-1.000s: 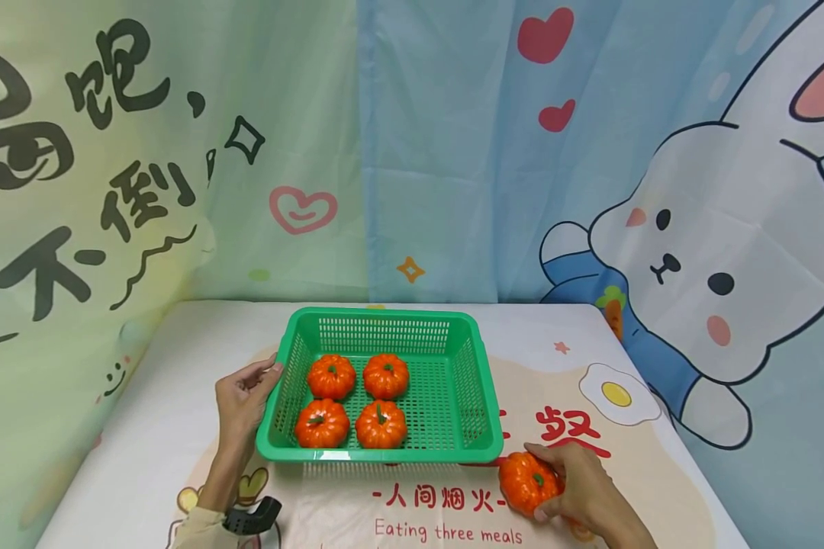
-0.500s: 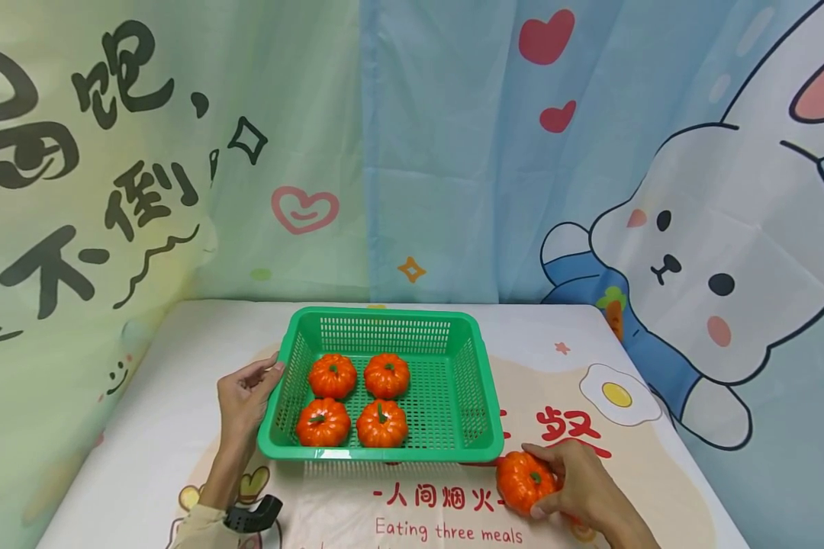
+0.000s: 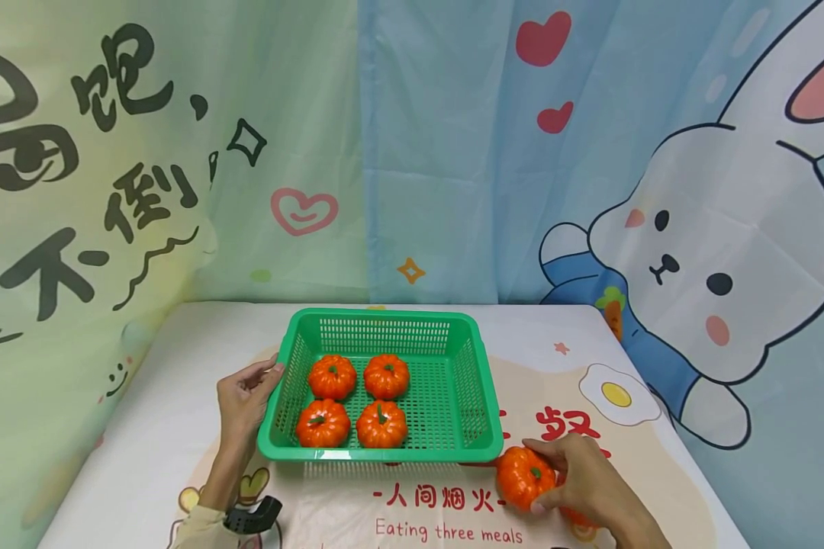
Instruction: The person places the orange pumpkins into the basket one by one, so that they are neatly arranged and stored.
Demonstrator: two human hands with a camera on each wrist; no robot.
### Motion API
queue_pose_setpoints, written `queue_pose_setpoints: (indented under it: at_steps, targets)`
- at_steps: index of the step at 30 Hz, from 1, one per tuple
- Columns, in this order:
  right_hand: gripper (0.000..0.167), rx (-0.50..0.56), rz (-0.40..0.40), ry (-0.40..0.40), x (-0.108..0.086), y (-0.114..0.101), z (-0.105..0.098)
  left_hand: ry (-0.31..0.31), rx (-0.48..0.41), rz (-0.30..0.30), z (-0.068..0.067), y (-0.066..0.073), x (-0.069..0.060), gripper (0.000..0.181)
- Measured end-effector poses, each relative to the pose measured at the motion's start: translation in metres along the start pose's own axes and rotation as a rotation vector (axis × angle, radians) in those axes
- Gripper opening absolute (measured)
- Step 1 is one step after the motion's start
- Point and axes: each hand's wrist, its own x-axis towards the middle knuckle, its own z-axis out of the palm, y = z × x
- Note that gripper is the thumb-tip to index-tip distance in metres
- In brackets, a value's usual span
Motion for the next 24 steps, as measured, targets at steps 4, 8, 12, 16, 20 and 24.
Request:
queue_pose_setpoints:
  at_steps: [4, 8, 12, 16, 20, 24]
  targets:
    - [0.082, -0.045, 0.011, 0.025, -0.001, -0.004, -0.003, 0.000, -0.014, -0.010, 0.000, 0.000, 0.000, 0.028]
    - [0.083, -0.067, 0.039, 0.046, -0.001, -0.008, -0.007, 0.000, -0.017, -0.015, 0.000, 0.000, 0.000, 0.028]
    - [0.083, -0.068, 0.063, 0.045, -0.002, -0.011, -0.009, 0.000, -0.015, -0.018, 0.000, -0.001, 0.000, 0.028]
    - [0.082, -0.068, 0.073, 0.032, -0.003, -0.013, -0.012, -0.001, -0.014, -0.019, 0.000, -0.001, 0.000, 0.029]
    - [0.083, -0.054, 0.066, 0.013, -0.004, -0.015, -0.016, 0.000, -0.009, -0.012, 0.000, -0.001, 0.001, 0.030]
    - [0.084, -0.053, 0.050, 0.009, -0.005, -0.016, -0.018, 0.001, -0.013, -0.009, 0.000, -0.001, 0.001, 0.029]
